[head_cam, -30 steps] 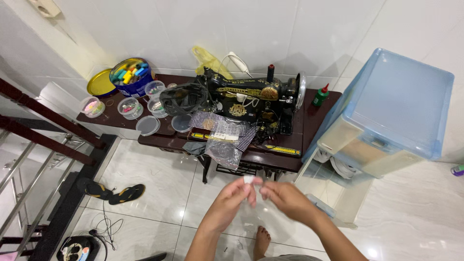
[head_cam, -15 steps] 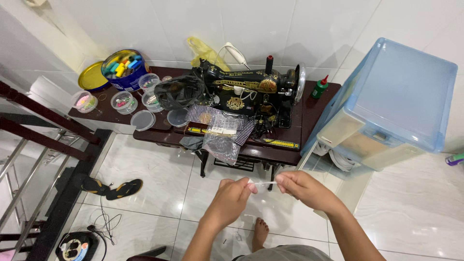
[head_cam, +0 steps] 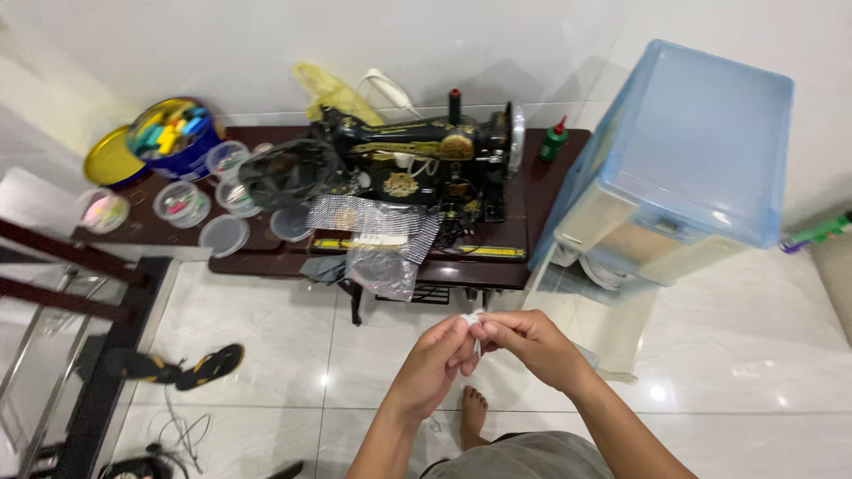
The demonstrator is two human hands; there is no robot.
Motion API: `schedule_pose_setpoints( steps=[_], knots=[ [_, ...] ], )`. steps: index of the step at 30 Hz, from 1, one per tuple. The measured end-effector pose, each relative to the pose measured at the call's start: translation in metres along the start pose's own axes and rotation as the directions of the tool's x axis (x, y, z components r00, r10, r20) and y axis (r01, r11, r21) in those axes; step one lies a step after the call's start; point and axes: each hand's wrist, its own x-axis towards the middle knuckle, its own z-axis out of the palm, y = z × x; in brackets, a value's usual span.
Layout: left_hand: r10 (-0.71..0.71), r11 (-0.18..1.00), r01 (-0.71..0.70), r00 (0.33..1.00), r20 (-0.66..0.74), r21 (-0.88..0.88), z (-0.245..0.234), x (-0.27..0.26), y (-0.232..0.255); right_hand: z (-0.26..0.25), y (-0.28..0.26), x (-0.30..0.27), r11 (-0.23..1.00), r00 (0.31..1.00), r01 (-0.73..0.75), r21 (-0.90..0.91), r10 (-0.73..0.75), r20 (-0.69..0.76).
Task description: The person organizes various sewing supplies by rolling elastic bands, sorting items into plastic containers, and placing materials into a drawer next to a sewing machine.
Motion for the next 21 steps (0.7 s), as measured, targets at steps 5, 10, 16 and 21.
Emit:
schedule_pose_setpoints(
  steps=[5, 10, 16, 21],
  knots=[
    [-0.04, 0.99, 0.057, 0.991, 0.131, -0.132, 0.02, 0.037, -0.02, -0.029, 0.003, -0.02, 0.999, 0.997, 0.034, 0.022, -0.032, -0.063],
    [-0.231, 0.923, 0.27, 0.958, 0.168, -0.275, 0.037, 0.096, -0.056, -0.067, 0.016, -0.037, 0.988, 0.929, 0.053, 0.147, 0.005, -0.369],
    [-0.354, 0.923, 0.337, 0.933, -0.065, -0.187, 0.022, 0.151, -0.072, -0.13, 0.038, -0.036, 0.983, 0.84, -0.181, 0.018, 0.164, -0.518],
    [-0.247, 0.967, 0.239, 0.965, -0.09, -0.092, 0.016, 0.145, -0.063, -0.186, 0.106, 0.02, 0.879, 0.856, -0.388, -0.278, 0.232, -0.463]
  ],
)
